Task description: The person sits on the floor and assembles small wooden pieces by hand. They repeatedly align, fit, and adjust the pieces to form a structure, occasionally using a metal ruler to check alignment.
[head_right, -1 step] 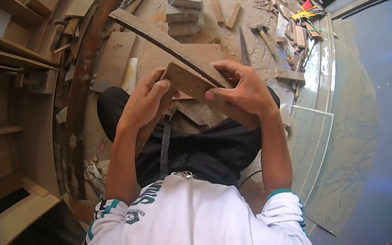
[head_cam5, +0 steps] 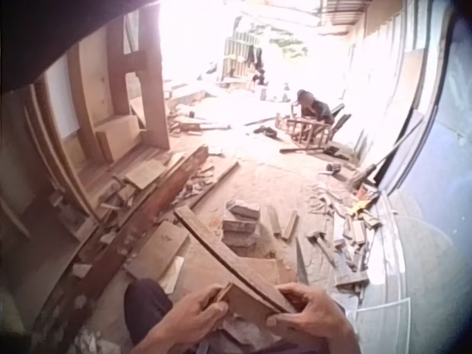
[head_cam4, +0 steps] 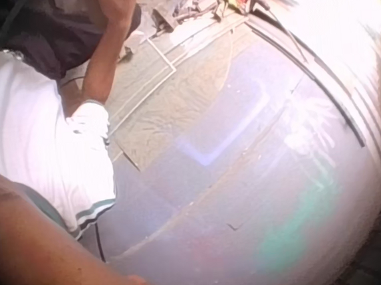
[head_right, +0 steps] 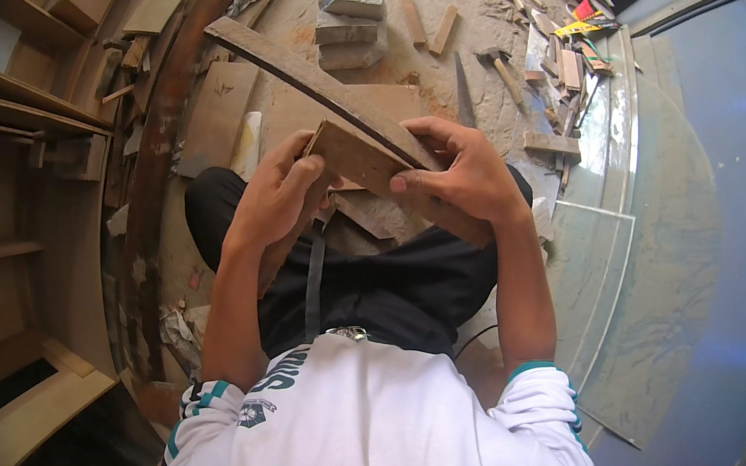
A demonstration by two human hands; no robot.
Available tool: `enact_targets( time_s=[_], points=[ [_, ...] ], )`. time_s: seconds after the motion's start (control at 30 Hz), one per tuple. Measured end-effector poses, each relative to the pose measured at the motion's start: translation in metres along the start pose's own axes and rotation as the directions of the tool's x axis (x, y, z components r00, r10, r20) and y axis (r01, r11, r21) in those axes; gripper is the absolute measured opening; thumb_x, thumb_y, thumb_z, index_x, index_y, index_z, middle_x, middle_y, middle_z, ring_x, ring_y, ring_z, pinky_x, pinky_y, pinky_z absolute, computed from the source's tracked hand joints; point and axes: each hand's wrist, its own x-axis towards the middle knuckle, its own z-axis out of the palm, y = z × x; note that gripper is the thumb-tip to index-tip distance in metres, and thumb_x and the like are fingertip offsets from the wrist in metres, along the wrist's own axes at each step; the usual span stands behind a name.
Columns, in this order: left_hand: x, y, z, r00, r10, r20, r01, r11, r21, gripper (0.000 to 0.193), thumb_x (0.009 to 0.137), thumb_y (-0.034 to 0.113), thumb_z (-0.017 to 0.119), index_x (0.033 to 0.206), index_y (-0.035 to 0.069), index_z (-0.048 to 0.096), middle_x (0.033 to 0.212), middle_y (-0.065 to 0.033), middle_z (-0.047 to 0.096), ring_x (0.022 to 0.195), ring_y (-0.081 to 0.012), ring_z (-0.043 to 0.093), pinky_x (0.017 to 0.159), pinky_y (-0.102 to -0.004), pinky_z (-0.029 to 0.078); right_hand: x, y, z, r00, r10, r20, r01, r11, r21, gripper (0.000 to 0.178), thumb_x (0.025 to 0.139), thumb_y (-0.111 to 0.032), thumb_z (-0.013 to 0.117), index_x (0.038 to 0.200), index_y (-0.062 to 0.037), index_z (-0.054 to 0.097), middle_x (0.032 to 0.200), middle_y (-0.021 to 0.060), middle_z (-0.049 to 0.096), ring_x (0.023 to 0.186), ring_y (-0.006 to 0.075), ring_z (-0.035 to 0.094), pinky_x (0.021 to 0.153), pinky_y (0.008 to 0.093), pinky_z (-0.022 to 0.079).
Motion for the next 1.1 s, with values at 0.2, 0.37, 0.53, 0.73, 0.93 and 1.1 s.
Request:
enact_targets(
  time_s=[0.2,0.37,0.53,0.73,0.93,1.1],
  points=[
    [-0.009,-0.004,-0.004,0.957,0.286,-0.054,-0.276,0.949,0.151,0.038,0.089,0.024,0.055,0.116,-0.002,0.059,0.076,-0.0152,0.064,0.066,-0.0226,0.061,0.067,-0.0352,0.048,-0.013,-0.016,0.008,0.989,-0.144,-0.018,0.143,0.989,-0.046,0.065,0.073,-0.012,0.093,0.128,0.0017,0.062,0.115,0.0085,0.072,0.107,0.0135,0.065,0.096,0.0275,0.05],
    [-0.012,-0.005,-0.002,0.932,0.361,-0.036,-0.347,0.915,0.206,0.038,0.087,0.023,0.055,0.116,-0.002,0.056,0.075,-0.0179,0.062,0.066,-0.0293,0.06,0.067,-0.0386,0.048,-0.012,-0.027,0.014,0.987,-0.132,-0.095,0.137,0.99,0.045,0.063,0.073,-0.012,0.093,0.127,0.0003,0.063,0.112,0.0081,0.071,0.105,0.0119,0.065,0.093,0.0277,0.052],
    [-0.008,0.001,0.0,0.933,0.358,-0.026,-0.345,0.914,0.213,0.038,0.088,0.022,0.054,0.116,-0.002,0.055,0.076,-0.0203,0.061,0.068,-0.0349,0.061,0.069,-0.0411,0.049,-0.003,-0.029,0.018,0.976,-0.21,-0.057,0.212,0.977,0.039,0.059,0.074,-0.014,0.093,0.124,-0.0004,0.064,0.111,0.0055,0.071,0.102,0.0099,0.065,0.09,0.0276,0.054],
    [-0.008,0.005,0.003,0.941,0.339,-0.004,-0.326,0.906,0.268,0.04,0.089,0.021,0.054,0.121,-0.002,0.054,0.078,-0.0223,0.062,0.07,-0.0364,0.062,0.072,-0.0434,0.05,0.007,-0.027,0.019,0.976,-0.218,-0.003,0.218,0.975,0.042,0.056,0.075,-0.008,0.091,0.124,-0.0001,0.064,0.112,0.0049,0.07,0.102,0.0097,0.066,0.09,0.0271,0.055],
    [-0.005,0.0,0.009,0.963,0.267,0.028,-0.268,0.947,0.178,0.052,0.091,0.021,0.049,0.138,-0.001,0.05,0.082,-0.0204,0.066,0.072,-0.0317,0.066,0.075,-0.0417,0.053,0.006,-0.021,0.023,0.963,-0.268,-0.012,0.268,0.96,0.076,0.048,0.08,-0.011,0.088,0.122,-0.0013,0.066,0.111,0.0022,0.069,0.101,0.0086,0.064,0.09,0.0283,0.055],
    [-0.007,-0.004,0.009,0.984,0.172,0.049,-0.176,0.979,0.102,0.056,0.093,0.022,0.046,0.145,0.001,0.048,0.083,-0.0167,0.068,0.069,-0.0244,0.066,0.072,-0.0387,0.054,0.008,-0.022,0.019,0.957,-0.289,0.027,0.29,0.957,-0.01,0.045,0.082,-0.01,0.087,0.121,-0.0012,0.067,0.109,0.0015,0.07,0.101,0.0079,0.064,0.091,0.0286,0.055]
  ],
)
